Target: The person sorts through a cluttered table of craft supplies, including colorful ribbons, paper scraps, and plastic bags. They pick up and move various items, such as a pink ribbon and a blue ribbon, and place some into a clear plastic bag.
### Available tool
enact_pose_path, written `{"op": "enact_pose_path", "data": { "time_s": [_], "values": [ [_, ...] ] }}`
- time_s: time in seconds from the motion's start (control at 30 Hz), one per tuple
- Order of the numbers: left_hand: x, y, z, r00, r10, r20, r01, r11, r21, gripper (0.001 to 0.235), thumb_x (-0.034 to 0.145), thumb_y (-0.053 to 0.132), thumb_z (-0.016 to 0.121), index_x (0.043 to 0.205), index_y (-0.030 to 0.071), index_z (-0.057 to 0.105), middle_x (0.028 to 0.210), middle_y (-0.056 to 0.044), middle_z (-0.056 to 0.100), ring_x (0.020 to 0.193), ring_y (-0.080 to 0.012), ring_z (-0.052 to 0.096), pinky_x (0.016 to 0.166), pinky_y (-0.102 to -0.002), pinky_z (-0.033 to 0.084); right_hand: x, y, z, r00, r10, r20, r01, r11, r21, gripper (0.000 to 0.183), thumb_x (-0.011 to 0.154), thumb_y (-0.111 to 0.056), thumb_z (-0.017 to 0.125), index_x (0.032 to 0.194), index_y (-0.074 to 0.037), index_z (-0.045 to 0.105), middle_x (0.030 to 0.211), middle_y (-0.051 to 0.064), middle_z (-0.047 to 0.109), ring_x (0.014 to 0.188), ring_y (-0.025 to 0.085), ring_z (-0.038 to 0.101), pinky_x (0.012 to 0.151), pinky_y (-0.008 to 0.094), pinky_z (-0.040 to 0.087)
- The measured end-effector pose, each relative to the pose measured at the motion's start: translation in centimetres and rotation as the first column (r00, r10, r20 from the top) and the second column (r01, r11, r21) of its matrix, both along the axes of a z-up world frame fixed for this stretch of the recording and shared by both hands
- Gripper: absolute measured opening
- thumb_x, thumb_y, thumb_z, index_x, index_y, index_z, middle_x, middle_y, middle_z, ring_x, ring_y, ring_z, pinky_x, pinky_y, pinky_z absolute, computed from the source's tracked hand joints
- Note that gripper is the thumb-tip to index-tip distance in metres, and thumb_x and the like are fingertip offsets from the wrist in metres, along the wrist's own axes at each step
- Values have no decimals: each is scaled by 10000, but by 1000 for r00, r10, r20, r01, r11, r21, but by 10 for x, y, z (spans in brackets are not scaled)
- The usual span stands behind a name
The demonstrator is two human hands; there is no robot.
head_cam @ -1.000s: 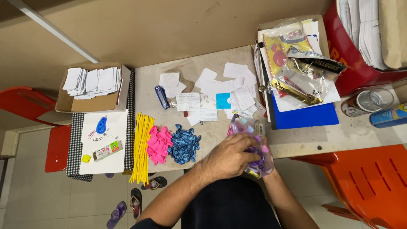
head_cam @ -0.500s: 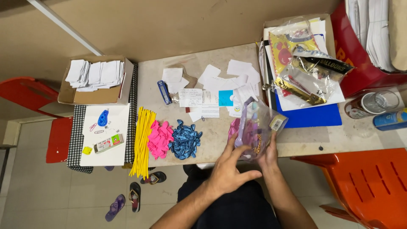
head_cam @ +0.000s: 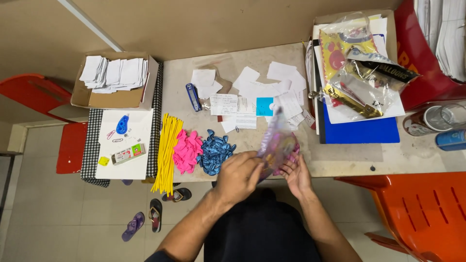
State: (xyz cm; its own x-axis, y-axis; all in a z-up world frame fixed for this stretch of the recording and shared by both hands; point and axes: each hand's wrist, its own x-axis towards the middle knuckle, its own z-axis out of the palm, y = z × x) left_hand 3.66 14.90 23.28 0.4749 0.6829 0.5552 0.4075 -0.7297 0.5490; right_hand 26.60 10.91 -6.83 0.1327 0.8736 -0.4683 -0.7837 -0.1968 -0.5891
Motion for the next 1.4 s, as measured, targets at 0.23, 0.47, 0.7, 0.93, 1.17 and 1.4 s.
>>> {"op": "enact_pose_path", "data": {
  "time_s": [0.23,0.47,0.7,0.93,1.17,1.4],
  "values": [
    [-12,11,15,997,71,41,-74,995,72,130,863,11,769,989,5,739,1037,-146,736,881,-298,728,788,-375,580,-5,1,40,999,36,18,-35,997,-65,622,1014,-585,431,1430,-123,450,1179,167,630,1106,308,619,928,449,487],
    [-33,19,8,994,110,16,-110,994,-18,201,881,6,736,1081,25,727,1053,-127,735,947,-290,725,839,-379,578,-19,-3,18,985,169,-20,-169,986,1,541,1059,-498,428,1369,-61,503,1179,170,652,1106,306,642,941,441,506],
    [-76,43,-5,994,102,42,-96,988,-122,349,883,-82,641,1211,19,707,1099,-127,745,966,-290,727,868,-365,582,-70,16,21,945,323,-54,-326,944,-46,495,1050,-458,439,1332,-64,537,1108,131,679,1050,280,673,906,444,525],
    [-148,116,-26,924,299,237,-277,953,-121,192,865,-83,676,1028,16,700,987,-119,733,881,-289,688,848,-378,572,-124,86,51,825,461,327,-447,886,-120,399,1016,-271,522,1341,-42,546,1133,154,718,1054,270,717,893,387,532],
    [-224,241,-67,745,531,404,-520,841,-147,119,834,-74,689,923,4,680,900,-157,685,861,-305,670,767,-378,553,-191,165,60,760,502,413,-505,856,-111,376,1011,-250,539,1304,-21,596,1101,132,721,995,228,720,844,333,538],
    [-258,370,-145,723,603,338,-606,788,-111,71,872,-20,689,933,13,701,888,-126,724,881,-321,658,786,-414,545,-249,201,96,719,581,381,-489,813,-316,365,990,-269,563,1274,-48,623,1080,96,719,975,196,718,849,319,547]
  ]
}}
